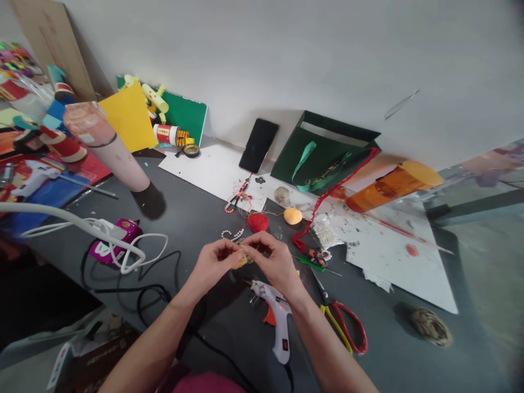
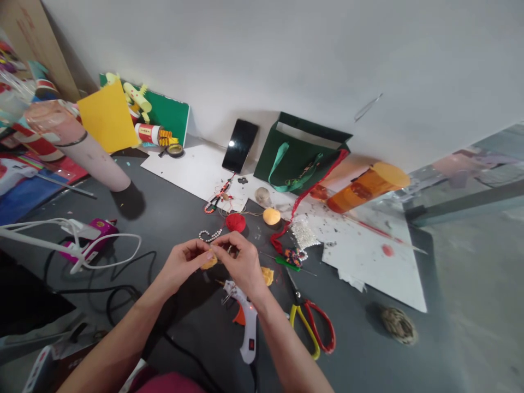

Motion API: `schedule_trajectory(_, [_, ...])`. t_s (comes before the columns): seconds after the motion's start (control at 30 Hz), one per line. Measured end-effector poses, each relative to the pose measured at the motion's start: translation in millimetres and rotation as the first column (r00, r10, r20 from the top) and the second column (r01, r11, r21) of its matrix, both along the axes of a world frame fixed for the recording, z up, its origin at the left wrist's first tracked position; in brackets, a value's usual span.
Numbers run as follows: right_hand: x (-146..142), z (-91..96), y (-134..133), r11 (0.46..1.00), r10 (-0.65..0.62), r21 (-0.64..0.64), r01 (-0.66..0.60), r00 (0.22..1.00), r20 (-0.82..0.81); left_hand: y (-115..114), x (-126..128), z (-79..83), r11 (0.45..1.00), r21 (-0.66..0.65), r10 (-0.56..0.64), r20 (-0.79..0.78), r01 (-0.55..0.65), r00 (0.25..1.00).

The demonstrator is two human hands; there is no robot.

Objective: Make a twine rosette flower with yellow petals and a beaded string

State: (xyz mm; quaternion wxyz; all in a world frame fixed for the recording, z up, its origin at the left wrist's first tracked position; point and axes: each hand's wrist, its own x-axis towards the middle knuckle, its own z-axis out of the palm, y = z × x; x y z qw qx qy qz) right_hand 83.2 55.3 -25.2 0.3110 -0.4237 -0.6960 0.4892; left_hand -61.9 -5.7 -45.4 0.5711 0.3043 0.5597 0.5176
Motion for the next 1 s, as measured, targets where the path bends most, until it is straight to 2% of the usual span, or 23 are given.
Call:
schedule_trajectory(0.17, [-0.7, 1.6, -2.5, 0.983, 0.004, 0.183, -0.003, 1.000, -0.004, 0.4, 2.4, 0.8, 0.999, -0.036, 0.002, 0.021, -0.002, 1.000])
schedule_trajectory(0.3, [-0.8, 2.5, -7.2, 0.933, 0.010, 0.359, -0.022, 0.999, 0.034, 1.3, 3.3, 3.4, 0.998, -0.057, 0.036, 0.089, -0.031, 0.995])
schedule_trajectory(0.5, [4.9, -0.7, -10.9, 0.817, 0.039, 0.568, -0.097, 0.993, 0.114, -0.5, -0.6, 5.4, 0.990, -0.137, 0.023, 0.333, 0.025, 0.943])
schedule_trajectory(0.63, [9.2, -4.2, -12.1, 0.706, 0.065, 0.689, -0.163, 0.984, 0.166, -0.1, -0.9, 6.7, 0.991, -0.135, 0.039, 0.386, 0.015, 0.922])
schedule_trajectory(0.73, [10.8, -6.2, -13.3, 0.657, 0.064, 0.736, -0.162, 0.985, 0.160, 0.2, -0.2, 7.3, 0.991, -0.129, 0.032, 0.456, 0.030, 0.889])
schedule_trajectory(0.87, [12.3, -5.9, -14.3, 0.655, 0.061, 0.737, -0.167, 0.984, 0.168, -1.0, -0.9, 6.8, 0.988, -0.149, 0.049, 0.550, 0.039, 0.833])
schedule_trajectory(1.0, [13.6, -3.8, -15.4, 0.698, 0.072, 0.703, -0.133, 0.991, 0.117, -2.2, -1.8, 6.0, 0.988, -0.134, 0.009, 0.526, 0.073, 0.850])
